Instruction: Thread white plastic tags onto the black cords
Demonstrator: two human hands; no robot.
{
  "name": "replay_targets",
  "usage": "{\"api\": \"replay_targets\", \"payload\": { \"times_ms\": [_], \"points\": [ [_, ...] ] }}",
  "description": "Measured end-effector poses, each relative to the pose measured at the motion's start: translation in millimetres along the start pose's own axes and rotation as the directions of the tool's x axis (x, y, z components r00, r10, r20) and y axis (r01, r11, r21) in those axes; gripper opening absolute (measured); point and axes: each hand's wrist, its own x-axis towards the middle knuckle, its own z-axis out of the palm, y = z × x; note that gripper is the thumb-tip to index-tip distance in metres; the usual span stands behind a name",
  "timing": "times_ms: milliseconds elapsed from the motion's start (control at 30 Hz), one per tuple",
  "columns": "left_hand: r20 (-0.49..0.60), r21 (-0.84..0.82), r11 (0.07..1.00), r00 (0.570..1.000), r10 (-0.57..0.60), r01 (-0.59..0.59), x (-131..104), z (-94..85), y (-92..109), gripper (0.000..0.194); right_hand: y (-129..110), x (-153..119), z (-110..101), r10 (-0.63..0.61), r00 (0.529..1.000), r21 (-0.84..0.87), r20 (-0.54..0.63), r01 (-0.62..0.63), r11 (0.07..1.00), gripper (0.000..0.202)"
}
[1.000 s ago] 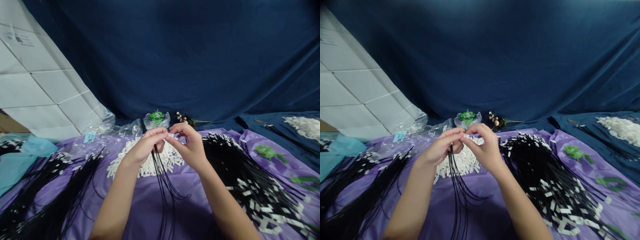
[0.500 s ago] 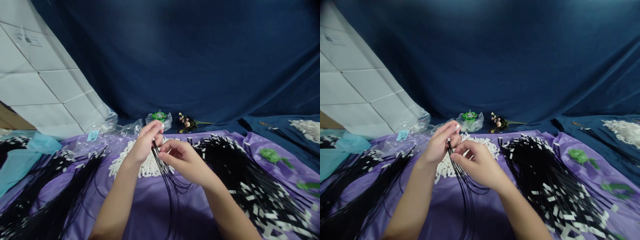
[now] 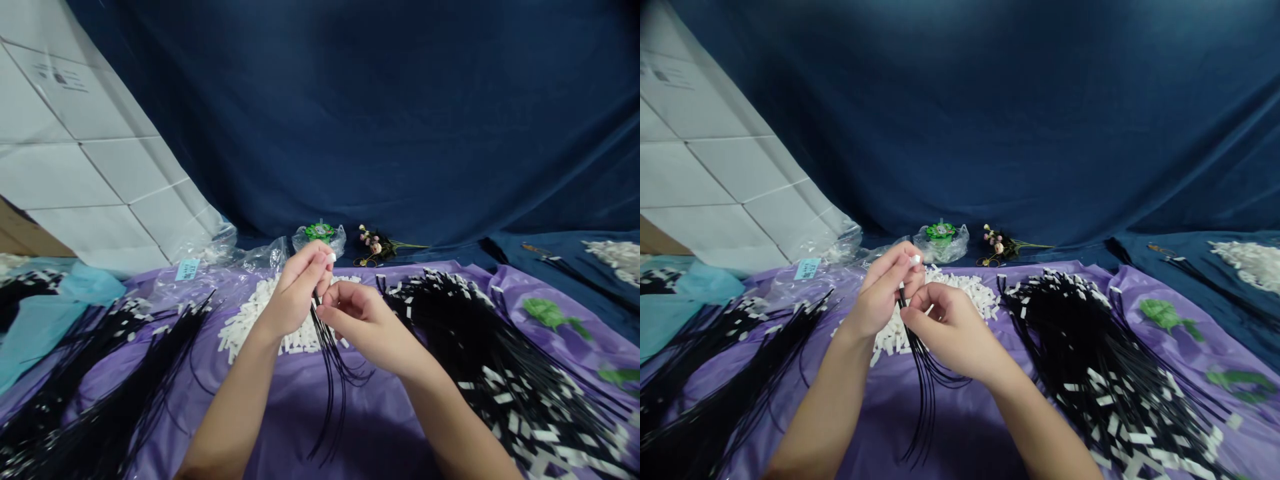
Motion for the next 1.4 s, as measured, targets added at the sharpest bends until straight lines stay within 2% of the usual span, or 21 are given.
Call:
{"api": "replay_targets", "payload": {
  "times_ms": [400,533,700,800,867,1000,1100,1167,1233,1333,1400],
  "points": [
    [-0.011,0.0,1.0,0.999,0.031,-0.031,-4.2,5.3,-6.2,0.024,10.1,2.5,9.2,0.008,0.993,0.021,0.12,-0.011,1.0,0.011],
    [0.002,-0.019,0.999,0.999,0.041,-0.041,-2.6,5.1,-6.2,0.024,8.5,1.2,8.1,-0.019,0.992,-0.091,0.126,0.03,0.995,0.013],
    [-0.024,0.059,0.997,0.998,0.051,-0.049,0.6,0.3,-5.5,0.026,1.6,-4.4,-0.2,-0.092,0.996,-0.336,0.007,0.089,0.938,0.015],
    [-0.043,0.113,0.992,0.997,0.058,-0.053,2.3,-3.0,-6.0,0.026,-0.4,-5.8,-6.7,-0.219,0.976,-0.497,-0.014,0.183,0.848,0.009],
    [-0.066,0.13,0.99,0.995,0.071,-0.062,3.9,-4.8,-6.8,0.026,-0.3,-5.0,-10.2,-0.313,0.95,-0.627,-0.01,0.237,0.742,0.006],
    [-0.102,0.123,0.99,0.991,0.088,-0.075,6.9,-7.8,-8.5,0.027,2.1,-1.3,-12.5,-0.389,0.921,-0.849,-0.025,0.186,0.495,0.006],
    [-0.115,0.105,0.992,0.989,0.088,-0.076,7.7,-9.8,-9.1,0.027,3.2,0.9,-11.4,-0.416,0.909,-0.908,-0.031,0.148,0.391,0.009],
    [-0.123,0.089,0.993,0.988,0.09,-0.08,7.8,-11.3,-9.0,0.027,3.2,1.5,-11.2,-0.412,0.911,-0.908,-0.036,0.143,0.394,0.01],
    [-0.127,0.064,0.994,0.988,0.091,-0.083,7.9,-12.4,-8.5,0.026,3.3,1.3,-12.0,-0.4,0.915,-0.878,-0.041,0.158,0.451,0.008],
    [-0.127,0.045,0.995,0.987,0.098,-0.093,7.8,-12.4,-7.3,0.026,4.3,0.5,-13.3,-0.387,0.922,-0.746,-0.013,0.249,0.617,0.005],
    [-0.121,0.04,0.994,0.987,0.11,-0.106,7.1,-11.3,-6.4,0.027,4.9,0.3,-12.3,-0.344,0.939,-0.589,0.0,0.278,0.759,0.012]
  ]
}}
